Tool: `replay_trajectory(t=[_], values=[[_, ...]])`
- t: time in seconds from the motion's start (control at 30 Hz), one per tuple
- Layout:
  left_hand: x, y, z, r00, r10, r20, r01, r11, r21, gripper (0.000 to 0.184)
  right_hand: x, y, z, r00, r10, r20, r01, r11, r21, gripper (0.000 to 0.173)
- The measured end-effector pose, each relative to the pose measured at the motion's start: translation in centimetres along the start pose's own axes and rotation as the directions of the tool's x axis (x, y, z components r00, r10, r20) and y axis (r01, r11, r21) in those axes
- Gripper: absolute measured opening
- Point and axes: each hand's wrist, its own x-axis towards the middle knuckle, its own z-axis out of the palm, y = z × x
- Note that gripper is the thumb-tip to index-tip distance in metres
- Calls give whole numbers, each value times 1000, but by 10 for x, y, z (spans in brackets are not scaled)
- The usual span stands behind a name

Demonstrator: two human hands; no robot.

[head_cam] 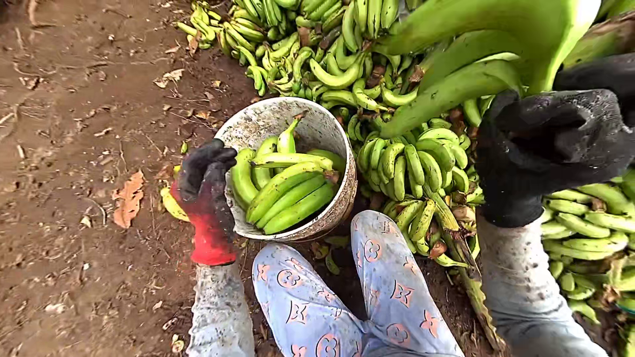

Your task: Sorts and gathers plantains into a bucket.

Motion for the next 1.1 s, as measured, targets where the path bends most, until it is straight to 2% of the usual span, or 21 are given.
replay_trajectory(t=[0.03, 0.1, 0.17, 0.2, 0.23, 0.27, 0.3, 0.33, 0.37, 0.43, 0.5, 0.53, 0.63, 0.7, 0.73, 0.83, 0.9, 0.97, 1.03, 1.07, 1.1], values=[[8, 4, 3, 1000, 27, 4, -28, 995, 92, 42, 10, -16, 28, 995, -54, -85, 60, 995, 74, 15], [24, 12, 13, 996, 85, -19, -81, 986, 149, 54, 17, -47, 81, 991, -81, -110, 105, 968, 230, 17], [34, 17, 23, 983, 145, -116, -133, 986, 104, 56, -4, -65, 119, 995, -31, 97, -8, 927, 375, 10], [33, 21, 25, 973, 157, -171, -140, 984, 108, 54, -21, -69, 123, 943, -66, 327, -57, 934, 354, 3], [28, 23, 24, 968, 158, -195, -133, 981, 139, 54, -36, -70, 120, 772, -125, 623, -70, 958, 279, 14], [25, 23, 21, 968, 147, -203, -109, 977, 185, 53, -43, -69, 113, 493, -148, 857, -70, 976, 208, 25], [25, 21, 19, 974, 136, -181, -84, 959, 269, 51, -48, -67, 107, 279, -134, 951, -78, 984, 161, 33], [28, 18, 19, 981, 134, -142, -75, 929, 362, 48, -51, -63, 98, 225, -131, 966, -85, 985, 153, 33], [35, 16, 22, 985, 152, -82, -99, 888, 450, 45, -53, -59, 88, 254, -130, 958, -125, 978, 166, 32], [63, 27, 34, 986, 70, 152, -148, 791, 594, 54, -63, -50, 72, 406, -64, 912, -259, 949, 182, 33], [93, 28, 62, 948, -25, 316, -214, 686, 696, 62, -81, -44, 51, 516, 92, 852, -398, 906, 143, 33], [105, 21, 78, 917, -82, 390, -249, 647, 721, 66, -92, -39, 35, 532, 173, 829, -448, 888, 102, 33], [120, 9, 97, 820, -180, 543, -356, 583, 730, 64, -127, -1, -14, 502, 385, 774, -498, 861, -106, 35], [113, 16, 88, 780, -179, 600, -379, 628, 680, 50, -144, 46, -47, 466, 569, 678, -542, 789, -290, 36], [101, 11, 83, 778, -173, 604, -367, 654, 661, 52, -152, 74, -59, 439, 680, 588, -596, 710, -376, 34], [73, -26, 69, 838, -145, 527, -326, 641, 695, 61, -170, 145, -87, 244, 905, 347, -703, 412, -579, 36], [77, -43, 67, 840, -178, 512, -311, 616, 724, 64, -178, 172, -109, 107, 945, 310, -546, 316, -776, 44], [75, -45, 68, 835, -221, 504, -294, 594, 749, 63, -187, 179, -139, -91, 940, 329, -271, 294, -916, 56], [68, -46, 70, 850, -205, 484, -298, 571, 765, 60, -204, 177, -172, -264, 917, 299, 37, 319, -947, 53], [64, -48, 70, 855, -190, 483, -307, 566, 766, 59, -220, 176, -192, -288, 912, 292, 157, 345, -925, 52], [62, -48, 72, 854, -183, 487, -313, 566, 762, 57, -239, 177, -214, -270, 905, 329, 257, 397, -881, 50]])
